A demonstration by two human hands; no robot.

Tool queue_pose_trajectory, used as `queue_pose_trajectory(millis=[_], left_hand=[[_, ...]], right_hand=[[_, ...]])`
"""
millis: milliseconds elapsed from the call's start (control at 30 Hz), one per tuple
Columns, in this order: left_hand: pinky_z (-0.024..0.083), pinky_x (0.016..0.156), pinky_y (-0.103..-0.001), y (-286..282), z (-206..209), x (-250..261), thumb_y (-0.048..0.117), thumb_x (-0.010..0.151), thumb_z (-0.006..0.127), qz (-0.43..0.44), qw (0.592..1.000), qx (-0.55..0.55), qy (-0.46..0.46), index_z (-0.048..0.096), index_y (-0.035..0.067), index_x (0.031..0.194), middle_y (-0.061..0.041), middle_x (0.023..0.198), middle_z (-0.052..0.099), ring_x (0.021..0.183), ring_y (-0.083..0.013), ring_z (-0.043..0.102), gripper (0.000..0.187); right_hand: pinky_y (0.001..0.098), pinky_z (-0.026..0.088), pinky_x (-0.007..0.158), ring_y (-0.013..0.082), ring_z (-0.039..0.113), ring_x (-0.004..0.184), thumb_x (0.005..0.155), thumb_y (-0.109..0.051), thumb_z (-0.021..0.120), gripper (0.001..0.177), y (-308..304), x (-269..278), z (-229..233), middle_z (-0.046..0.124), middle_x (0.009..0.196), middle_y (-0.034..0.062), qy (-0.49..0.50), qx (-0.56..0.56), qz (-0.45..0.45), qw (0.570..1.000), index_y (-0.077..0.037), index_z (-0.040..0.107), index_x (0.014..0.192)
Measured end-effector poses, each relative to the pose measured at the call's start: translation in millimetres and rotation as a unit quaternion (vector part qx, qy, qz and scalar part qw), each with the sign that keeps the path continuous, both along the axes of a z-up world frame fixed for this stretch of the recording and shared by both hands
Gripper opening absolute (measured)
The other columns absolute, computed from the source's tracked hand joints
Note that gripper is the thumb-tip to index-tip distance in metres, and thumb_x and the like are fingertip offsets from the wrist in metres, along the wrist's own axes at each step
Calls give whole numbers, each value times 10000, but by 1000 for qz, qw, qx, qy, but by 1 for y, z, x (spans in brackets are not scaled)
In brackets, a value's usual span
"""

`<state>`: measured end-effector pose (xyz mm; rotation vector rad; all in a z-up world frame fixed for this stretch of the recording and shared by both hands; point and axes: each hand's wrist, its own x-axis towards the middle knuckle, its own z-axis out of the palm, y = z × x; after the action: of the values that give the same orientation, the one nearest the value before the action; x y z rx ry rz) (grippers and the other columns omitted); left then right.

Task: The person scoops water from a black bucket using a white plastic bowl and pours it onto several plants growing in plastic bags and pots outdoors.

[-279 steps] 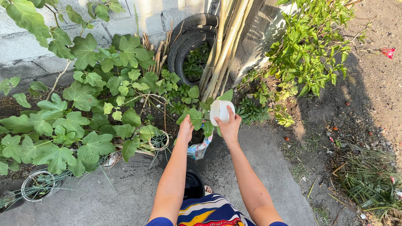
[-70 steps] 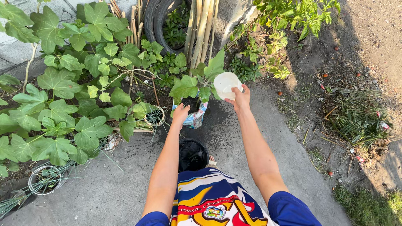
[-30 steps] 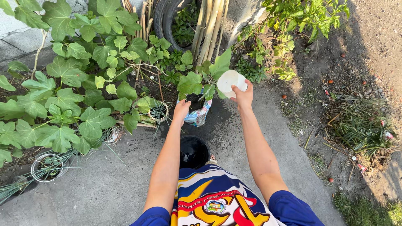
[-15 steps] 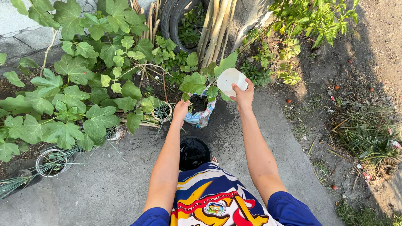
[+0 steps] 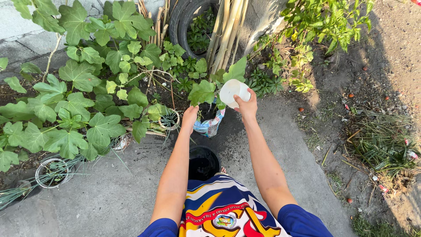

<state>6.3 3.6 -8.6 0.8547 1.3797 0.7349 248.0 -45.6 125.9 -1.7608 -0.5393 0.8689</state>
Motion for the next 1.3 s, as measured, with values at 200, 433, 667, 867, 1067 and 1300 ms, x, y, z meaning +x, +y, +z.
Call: queue_pose_trajectory(millis=[200,433,667,867,1067,1300], left_hand=[[388,1129,-351,1,9,8,361,972,619,-7,999,16,-33,485,-84,1454,-206,1495,565,1390,-279,529,669],[399,1114,-350,1,23,24,403,955,626,-19,999,20,24,514,-76,1442,-207,1469,578,1371,-282,543,692],[395,1141,-367,2,23,33,418,959,603,-40,999,-2,12,475,-73,1478,-226,1514,552,1412,-309,527,725],[364,1152,-370,1,24,32,404,965,626,-37,999,-10,16,403,-58,1513,-219,1556,462,1439,-310,462,751],[385,1144,-367,4,26,30,418,949,622,-40,999,6,35,483,-62,1478,-217,1520,542,1415,-309,513,728],[386,1138,-368,-2,24,27,416,952,634,-25,999,7,22,473,-66,1479,-219,1516,532,1412,-308,507,732]], right_hand=[[363,663,607,256,717,1018,762,-208,872,799,1,-7,14,627,1334,148,-32,-17,1,999,-166,480,1458],[350,655,593,254,722,1015,750,-224,884,811,5,-15,25,640,1324,159,-59,-13,7,998,-151,489,1455],[385,656,669,293,753,1017,730,-302,863,848,4,-13,21,688,1280,199,-89,-22,24,995,-163,481,1474],[484,530,1009,395,635,1177,729,-353,917,885,3,-8,14,571,1305,251,-225,-28,19,974,-185,482,1481],[488,520,1014,422,594,1212,754,-288,912,875,5,-3,11,515,1361,262,-297,17,40,954,-173,455,1491],[487,498,1038,423,532,1225,769,-231,907,875,10,-6,37,425,1406,270,-361,57,98,926,-171,439,1507]])
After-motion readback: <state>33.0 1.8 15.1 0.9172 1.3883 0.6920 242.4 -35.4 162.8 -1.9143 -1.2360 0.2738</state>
